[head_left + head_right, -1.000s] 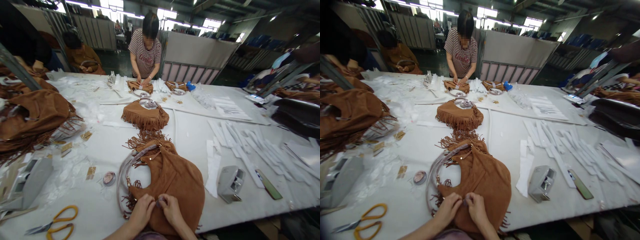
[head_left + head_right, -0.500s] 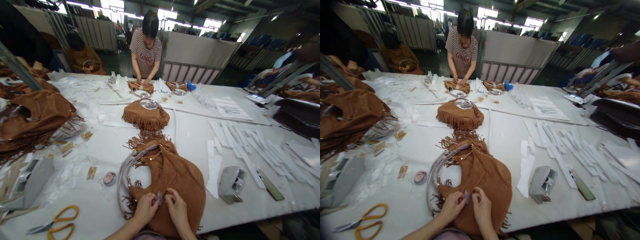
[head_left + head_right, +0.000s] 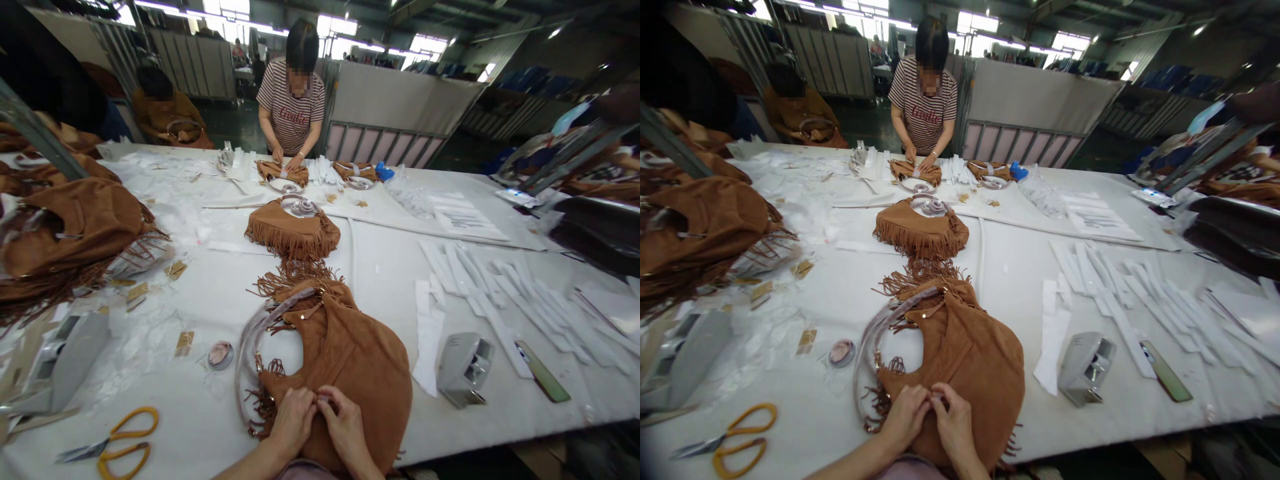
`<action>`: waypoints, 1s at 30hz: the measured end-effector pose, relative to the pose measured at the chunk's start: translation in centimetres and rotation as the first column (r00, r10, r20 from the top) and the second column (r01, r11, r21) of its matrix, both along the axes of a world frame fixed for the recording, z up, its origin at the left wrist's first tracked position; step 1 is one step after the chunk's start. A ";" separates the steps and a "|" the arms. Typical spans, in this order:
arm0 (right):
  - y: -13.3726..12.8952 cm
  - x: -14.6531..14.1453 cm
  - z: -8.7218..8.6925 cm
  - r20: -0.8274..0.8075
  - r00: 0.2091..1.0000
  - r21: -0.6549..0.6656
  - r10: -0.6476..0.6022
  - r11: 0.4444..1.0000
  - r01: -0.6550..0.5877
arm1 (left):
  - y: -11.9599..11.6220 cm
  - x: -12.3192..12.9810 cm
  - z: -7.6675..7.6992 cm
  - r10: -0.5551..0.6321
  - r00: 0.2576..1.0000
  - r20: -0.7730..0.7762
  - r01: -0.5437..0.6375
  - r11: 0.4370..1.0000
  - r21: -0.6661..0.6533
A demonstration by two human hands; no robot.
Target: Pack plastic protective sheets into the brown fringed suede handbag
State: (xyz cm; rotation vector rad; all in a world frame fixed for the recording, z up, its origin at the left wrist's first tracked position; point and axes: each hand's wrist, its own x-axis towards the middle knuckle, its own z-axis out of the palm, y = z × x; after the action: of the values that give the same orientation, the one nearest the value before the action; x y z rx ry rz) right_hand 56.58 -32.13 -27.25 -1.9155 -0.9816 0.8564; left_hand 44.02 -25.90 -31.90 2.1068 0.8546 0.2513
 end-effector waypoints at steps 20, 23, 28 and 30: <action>-0.7 3.2 0.3 -0.036 0.958 0.052 -0.286 0.956 0.287 | 1.0 0.4 0.1 0.059 0.994 0.097 -0.001 0.863 -0.506; -2.1 9.9 1.7 0.112 0.797 0.108 -0.593 0.805 0.584 | 1.0 0.2 -0.9 0.038 0.995 0.090 0.013 0.866 -0.500; -7.5 22.4 2.9 0.425 0.340 0.100 -0.839 0.416 0.904 | 1.1 0.4 -2.2 0.013 0.999 0.044 0.012 0.860 -0.510; -9.2 25.6 2.7 0.479 0.287 0.033 -0.830 0.344 0.938 | 1.1 0.5 -2.5 0.009 1.000 0.019 0.003 0.855 -0.518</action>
State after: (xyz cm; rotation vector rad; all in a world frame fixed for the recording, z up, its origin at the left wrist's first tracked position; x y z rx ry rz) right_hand 82.15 -41.35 -24.56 -2.4615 0.1938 -0.1733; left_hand 44.54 -24.80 -34.44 1.5914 0.8055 0.0327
